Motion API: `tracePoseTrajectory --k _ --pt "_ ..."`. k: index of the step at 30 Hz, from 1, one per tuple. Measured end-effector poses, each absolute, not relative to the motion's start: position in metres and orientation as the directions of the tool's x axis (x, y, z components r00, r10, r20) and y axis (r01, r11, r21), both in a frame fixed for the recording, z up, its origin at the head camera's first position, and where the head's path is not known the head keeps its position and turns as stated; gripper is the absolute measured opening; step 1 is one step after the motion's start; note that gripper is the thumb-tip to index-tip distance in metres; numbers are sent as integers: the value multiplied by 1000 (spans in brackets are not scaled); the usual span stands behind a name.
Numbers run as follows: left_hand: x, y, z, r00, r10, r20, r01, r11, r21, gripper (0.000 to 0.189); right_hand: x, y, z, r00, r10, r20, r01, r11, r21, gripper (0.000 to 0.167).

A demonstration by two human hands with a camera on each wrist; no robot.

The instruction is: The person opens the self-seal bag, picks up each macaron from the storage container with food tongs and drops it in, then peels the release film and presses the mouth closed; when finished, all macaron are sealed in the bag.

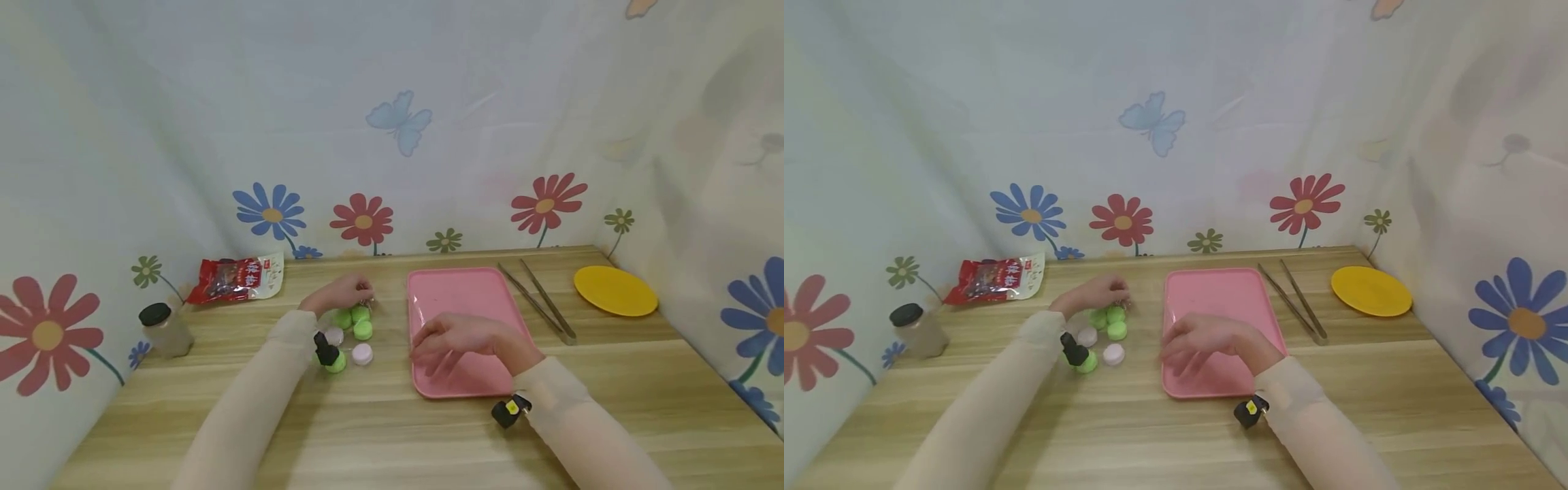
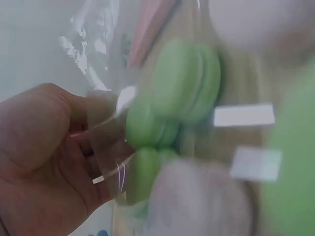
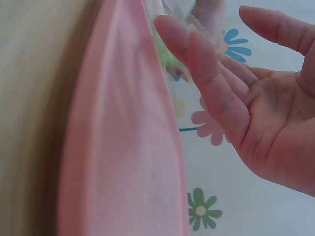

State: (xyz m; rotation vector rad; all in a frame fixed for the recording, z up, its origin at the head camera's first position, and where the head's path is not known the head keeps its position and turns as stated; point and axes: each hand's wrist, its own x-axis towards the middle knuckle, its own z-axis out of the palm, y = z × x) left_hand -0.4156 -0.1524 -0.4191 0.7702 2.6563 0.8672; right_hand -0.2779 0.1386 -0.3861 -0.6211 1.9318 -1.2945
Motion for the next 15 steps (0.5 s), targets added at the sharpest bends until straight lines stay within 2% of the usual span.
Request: tracePoseTrajectory --k 7,12,15 --pt "-390 -189 -422 -815 558 -157 291 628 722 20 -285 143 -381 -693 -669 -271 -105 464 -879 31" --pt "-359 -214 -419 -760 596 -259 156 555 817 22 -289 141 -378 -733 -632 -253 -187 545 -817 23" --pt "-344 -226 -419 -739 623 -257 123 500 857 23 -292 139 -377 -746 -624 -232 -222 562 -797 20"
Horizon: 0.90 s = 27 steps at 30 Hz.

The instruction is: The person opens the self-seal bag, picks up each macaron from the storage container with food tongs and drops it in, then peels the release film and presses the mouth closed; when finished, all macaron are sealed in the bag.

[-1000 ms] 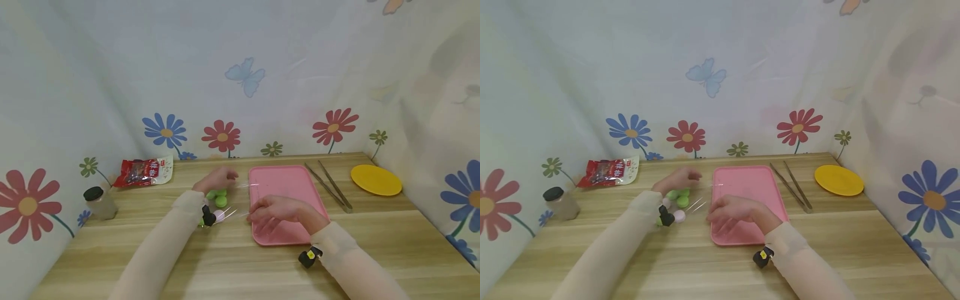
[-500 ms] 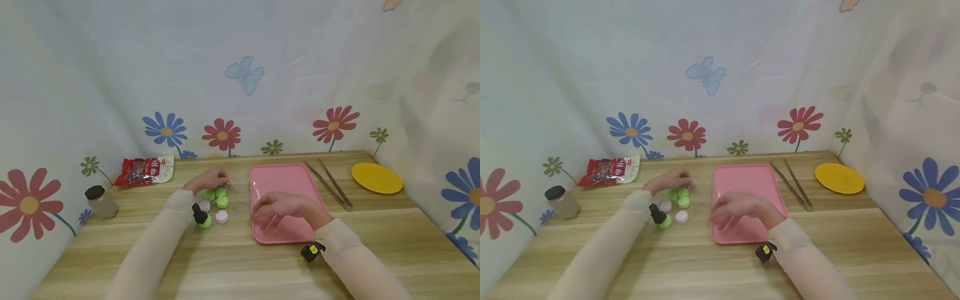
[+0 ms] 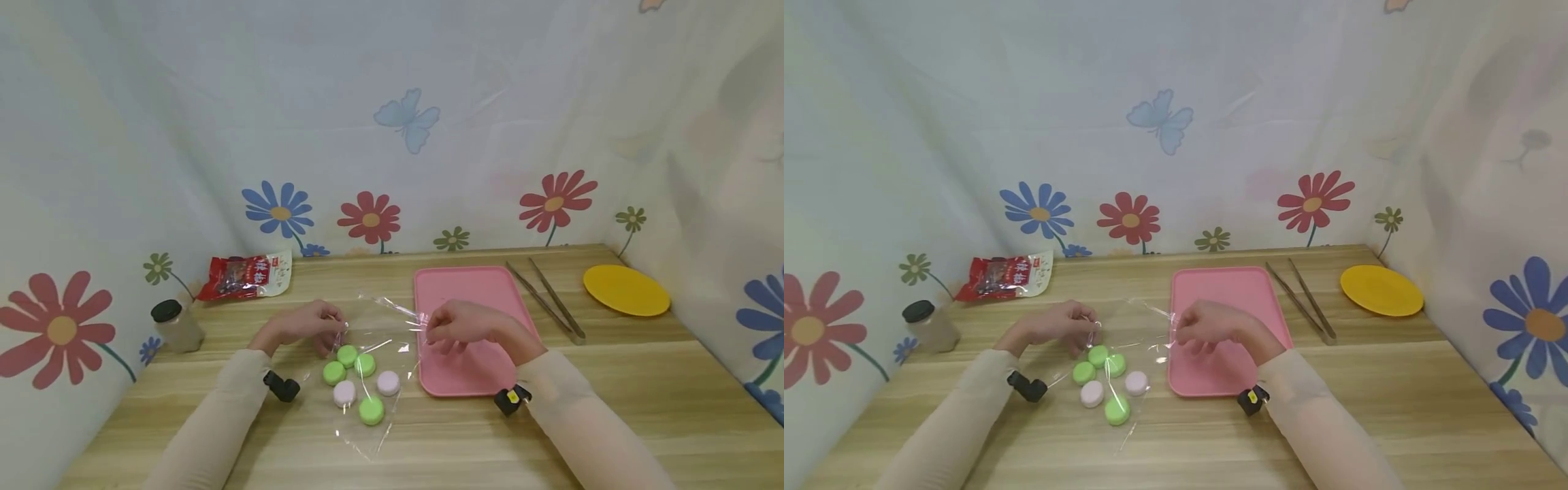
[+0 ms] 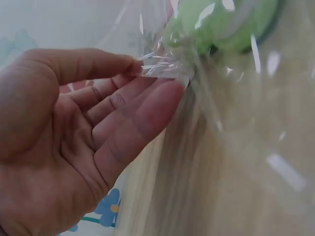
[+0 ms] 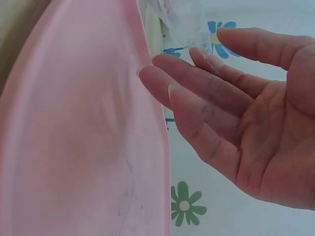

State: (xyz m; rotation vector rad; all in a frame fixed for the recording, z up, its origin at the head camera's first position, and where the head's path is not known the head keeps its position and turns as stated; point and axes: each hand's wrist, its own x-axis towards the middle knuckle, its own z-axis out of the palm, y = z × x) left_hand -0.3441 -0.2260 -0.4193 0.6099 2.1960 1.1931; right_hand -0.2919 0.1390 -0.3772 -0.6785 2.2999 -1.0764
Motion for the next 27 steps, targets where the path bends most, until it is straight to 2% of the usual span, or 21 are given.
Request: tracePoseTrajectory --k 10,18,23,27 --pt "-306 -245 -430 -658 690 -302 8 407 913 27 -305 121 -382 -733 -645 -216 -261 560 -786 10" --pt "-294 -257 -431 -690 651 -316 -70 374 925 35 -315 104 -380 -781 -605 -154 -260 539 -801 4" --pt "-290 -262 -433 -667 670 -324 -70 377 924 43 -318 100 -382 -810 -572 -129 -231 514 -826 13" --pt "-287 -262 -437 -672 671 -313 -54 376 925 46 -320 100 -386 -816 -567 -111 -245 513 -823 17"
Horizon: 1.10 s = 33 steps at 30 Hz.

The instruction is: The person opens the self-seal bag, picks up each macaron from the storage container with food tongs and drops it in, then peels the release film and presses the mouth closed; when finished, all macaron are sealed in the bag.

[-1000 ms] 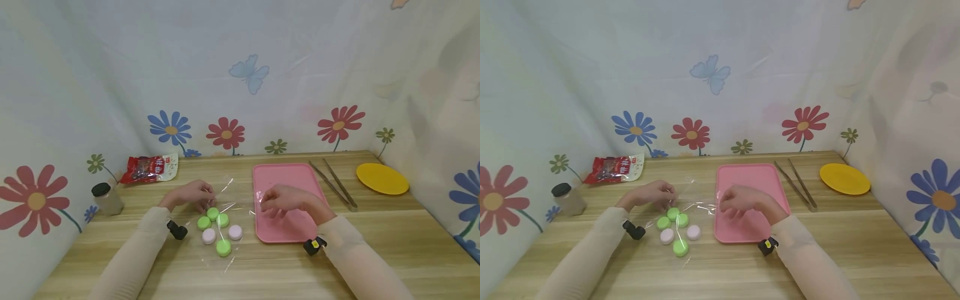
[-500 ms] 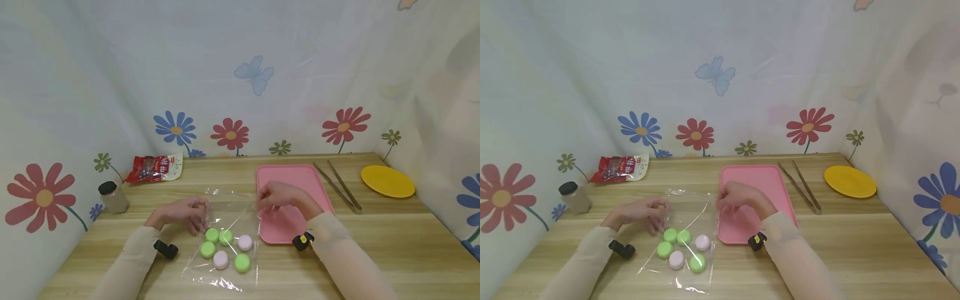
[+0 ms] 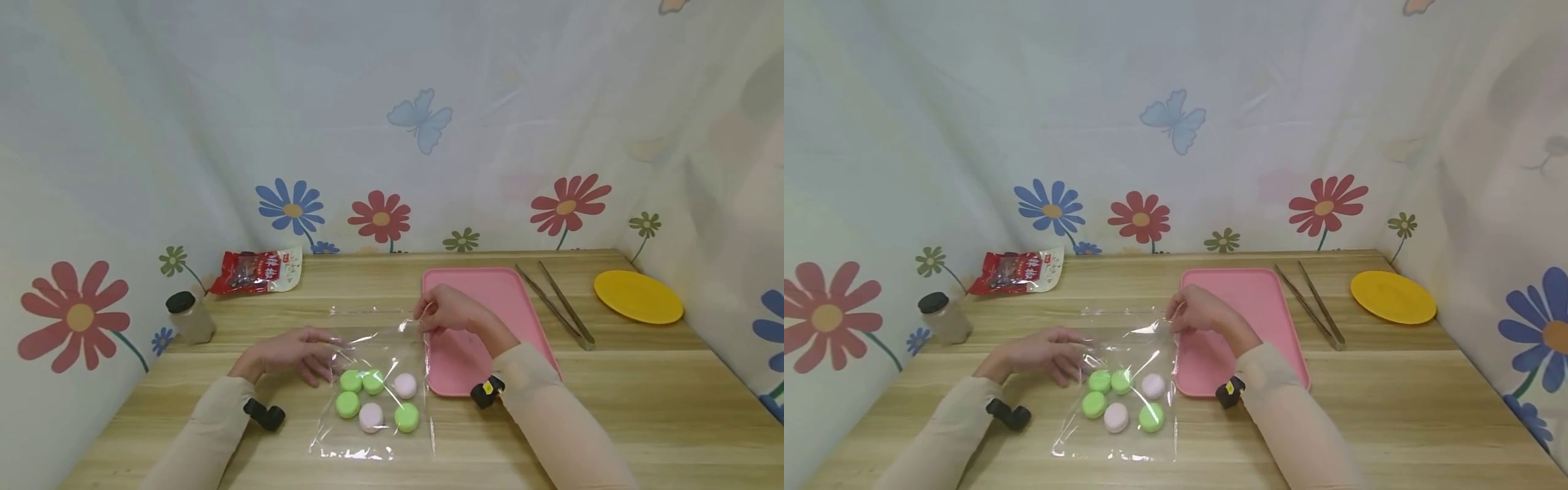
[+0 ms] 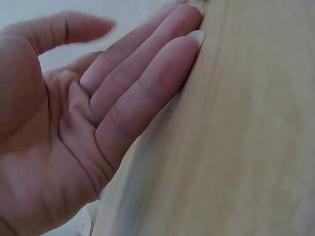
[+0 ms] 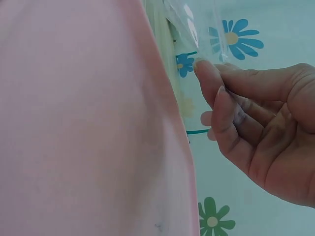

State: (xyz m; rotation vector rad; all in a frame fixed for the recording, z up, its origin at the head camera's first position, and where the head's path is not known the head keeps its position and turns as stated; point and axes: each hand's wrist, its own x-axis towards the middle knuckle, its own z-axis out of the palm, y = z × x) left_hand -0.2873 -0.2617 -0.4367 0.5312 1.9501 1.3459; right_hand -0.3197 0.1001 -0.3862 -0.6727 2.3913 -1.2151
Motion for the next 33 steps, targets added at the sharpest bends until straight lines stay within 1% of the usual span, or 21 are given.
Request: tracePoseTrajectory --k 6,9,14,17,20,24,26,28,30,33 --pt "-287 -256 -443 -711 631 -310 -50 393 918 45 -319 101 -386 -826 -558 -77 -273 516 -812 16" --pt "-288 -254 -444 -751 587 -301 -64 390 919 44 -318 101 -384 -834 -550 -44 -290 505 -813 13" --pt "-285 -244 -445 -853 454 -259 -136 285 949 40 -317 100 -382 -858 -512 -44 -263 512 -818 16" --pt "-282 -238 -447 -891 376 -255 -187 208 960 36 -317 100 -382 -871 -489 -55 -247 531 -811 17" --pt "-278 -234 -448 -908 327 -263 -220 162 962 34 -318 98 -379 -886 -464 9 -308 573 -760 13" --pt "-276 -233 -449 -920 287 -266 -239 126 963 33 -317 78 -368 -896 -420 145 -401 622 -673 8" --pt "-275 -233 -449 -923 274 -270 -246 120 962 33 -316 60 -362 -890 -422 174 -420 608 -674 9" --pt "-276 -234 -450 -923 272 -273 -249 119 961 34 -314 40 -359 -872 -453 186 -447 581 -680 12" --pt "-276 -234 -450 -922 278 -269 -245 120 962 36 -314 20 -359 -845 -498 193 -480 551 -683 16" --pt "-274 -235 -450 -922 292 -255 -229 120 966 38 -315 -3 -365 -789 -577 210 -549 510 -662 21"
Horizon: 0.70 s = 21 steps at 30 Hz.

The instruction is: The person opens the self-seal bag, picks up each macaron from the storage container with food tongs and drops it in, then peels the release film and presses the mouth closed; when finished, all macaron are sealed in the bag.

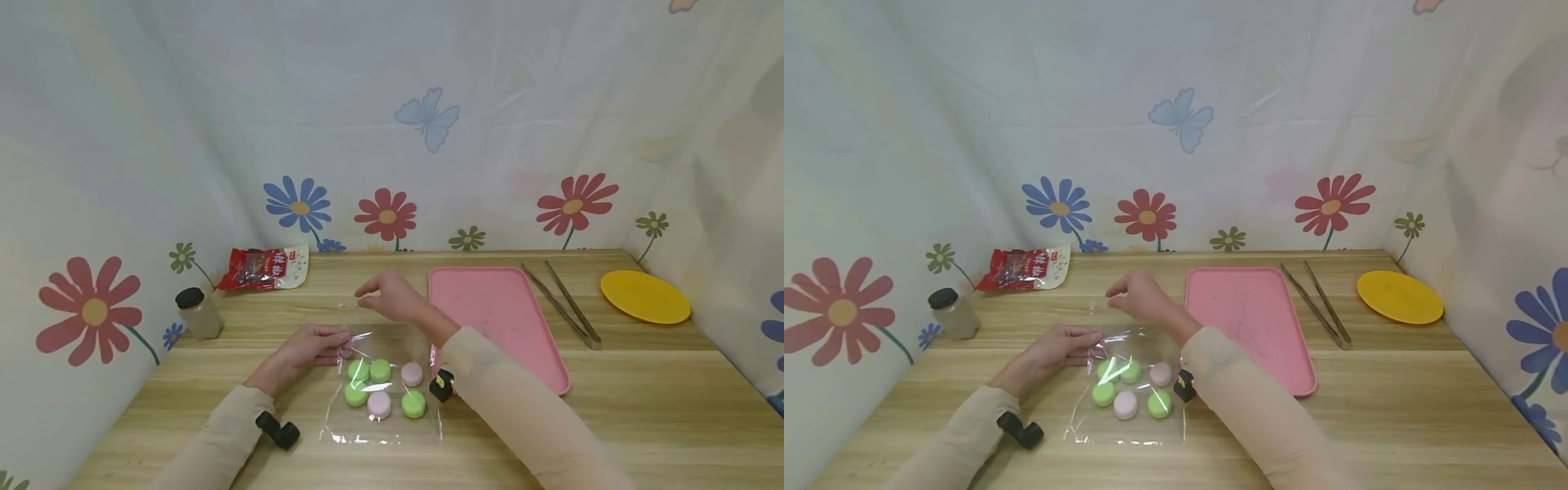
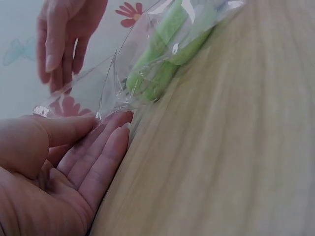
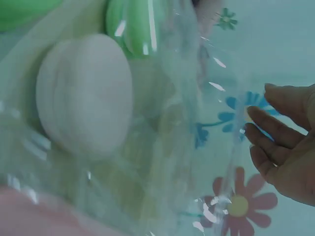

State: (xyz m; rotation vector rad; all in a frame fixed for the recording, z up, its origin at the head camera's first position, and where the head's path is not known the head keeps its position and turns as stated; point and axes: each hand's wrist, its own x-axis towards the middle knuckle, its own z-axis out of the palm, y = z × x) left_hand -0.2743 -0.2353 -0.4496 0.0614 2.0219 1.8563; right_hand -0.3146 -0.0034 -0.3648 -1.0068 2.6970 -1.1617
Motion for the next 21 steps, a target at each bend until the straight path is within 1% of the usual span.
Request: tracePoseTrajectory --k 2,5,13,18,21 --pt "-274 -235 -450 -920 303 -250 -224 118 967 39 -315 -14 -368 -760 -611 222 -584 493 -645 22" --pt "-273 -235 -450 -917 316 -242 -215 117 969 41 -316 -24 -373 -740 -635 221 -603 483 -635 21" --pt "-275 -235 -452 -922 318 -220 -197 103 975 40 -318 -29 -375 -719 -671 180 -603 475 -640 21" --pt "-275 -237 -453 -918 334 -214 -187 112 976 43 -318 -30 -376 -713 -685 148 -602 490 -630 24" --pt "-275 -236 -452 -914 347 -210 -183 109 977 44 -317 -32 -377 -715 -685 140 -595 490 -637 23"
